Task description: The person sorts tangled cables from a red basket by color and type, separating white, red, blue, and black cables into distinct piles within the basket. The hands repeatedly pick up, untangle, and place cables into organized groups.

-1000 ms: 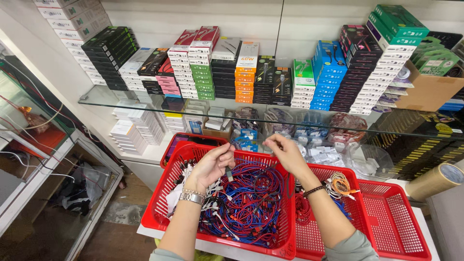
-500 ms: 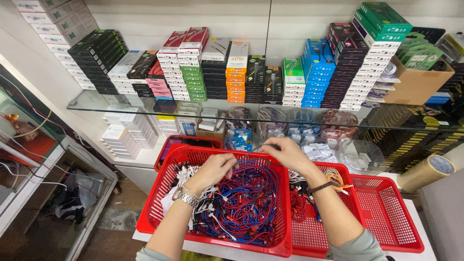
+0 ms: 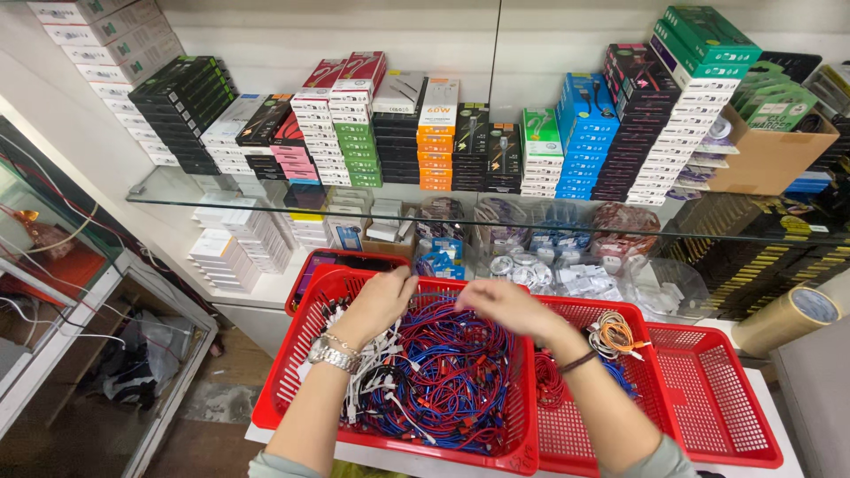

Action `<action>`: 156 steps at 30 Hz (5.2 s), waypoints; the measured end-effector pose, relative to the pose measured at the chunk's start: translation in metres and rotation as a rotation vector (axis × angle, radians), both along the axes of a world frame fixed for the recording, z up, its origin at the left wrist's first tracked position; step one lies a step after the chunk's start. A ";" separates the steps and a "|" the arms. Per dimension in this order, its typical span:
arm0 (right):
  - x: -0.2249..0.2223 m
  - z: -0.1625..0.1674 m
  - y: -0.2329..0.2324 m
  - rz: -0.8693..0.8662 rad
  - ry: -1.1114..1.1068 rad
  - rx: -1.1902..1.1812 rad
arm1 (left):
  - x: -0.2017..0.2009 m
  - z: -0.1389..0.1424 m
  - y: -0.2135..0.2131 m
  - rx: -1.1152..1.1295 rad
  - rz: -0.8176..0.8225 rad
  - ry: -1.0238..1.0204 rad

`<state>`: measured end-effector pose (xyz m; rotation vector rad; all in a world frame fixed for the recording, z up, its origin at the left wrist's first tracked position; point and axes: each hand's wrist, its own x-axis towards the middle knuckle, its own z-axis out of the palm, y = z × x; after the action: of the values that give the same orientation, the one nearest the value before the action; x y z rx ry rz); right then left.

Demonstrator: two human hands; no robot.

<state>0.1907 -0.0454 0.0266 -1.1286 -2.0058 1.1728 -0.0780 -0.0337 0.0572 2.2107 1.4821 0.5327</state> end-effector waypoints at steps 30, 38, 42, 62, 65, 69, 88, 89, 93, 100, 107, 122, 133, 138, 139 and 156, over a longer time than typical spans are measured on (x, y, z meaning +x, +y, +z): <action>-0.031 -0.036 -0.028 0.048 0.057 -0.038 | 0.052 -0.023 -0.007 -0.011 -0.071 -0.248; 0.019 -0.018 -0.005 -0.459 0.271 -0.227 | 0.015 -0.025 -0.003 -0.774 -0.469 -1.562; -0.056 -0.033 -0.065 -0.175 0.086 -0.369 | 0.040 -0.007 0.000 -0.505 -0.042 -1.327; -0.022 -0.018 -0.026 -0.423 0.360 -0.199 | 0.039 -0.044 -0.009 -0.798 -0.183 -1.085; -0.020 -0.031 -0.019 -0.448 0.388 -0.054 | 0.042 -0.050 -0.011 -0.758 -0.030 -0.924; -0.014 -0.035 -0.026 -0.451 0.274 -0.124 | 0.045 -0.061 -0.010 -0.649 0.044 -0.945; -0.017 0.010 -0.063 -0.352 0.143 0.412 | 0.062 -0.064 -0.009 -0.616 0.024 -1.059; -0.017 0.005 -0.063 -0.379 0.252 0.224 | 0.061 -0.064 -0.009 -0.655 0.021 -1.091; -0.008 -0.005 -0.060 -0.342 0.650 -0.246 | 0.054 -0.067 -0.008 -0.821 0.033 -1.236; 0.022 0.006 -0.047 -0.070 0.422 -0.341 | 0.057 -0.072 -0.006 -0.909 -0.044 -1.250; 0.045 0.019 -0.024 0.030 0.041 -0.163 | 0.048 -0.059 -0.003 -0.839 0.041 -1.257; 0.062 -0.013 -0.011 -0.435 0.224 -0.300 | 0.055 -0.057 -0.002 -0.530 0.150 -1.087; 0.009 -0.054 -0.031 -0.677 0.523 0.047 | 0.118 -0.049 -0.034 -0.341 0.196 -1.167; 0.020 -0.051 -0.034 -0.433 0.763 -0.134 | 0.117 -0.065 -0.035 -0.662 0.211 -1.350; 0.022 -0.050 -0.037 -0.411 0.865 -0.314 | 0.117 -0.070 -0.034 -0.700 0.212 -1.409; 0.023 -0.101 -0.069 -0.329 1.031 -0.529 | 0.155 -0.116 -0.033 -0.633 0.478 -1.740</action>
<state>0.2134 -0.1148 -0.0739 -0.7531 -0.7277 1.6706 0.0768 -0.0668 -0.0592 0.3351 0.8138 1.3420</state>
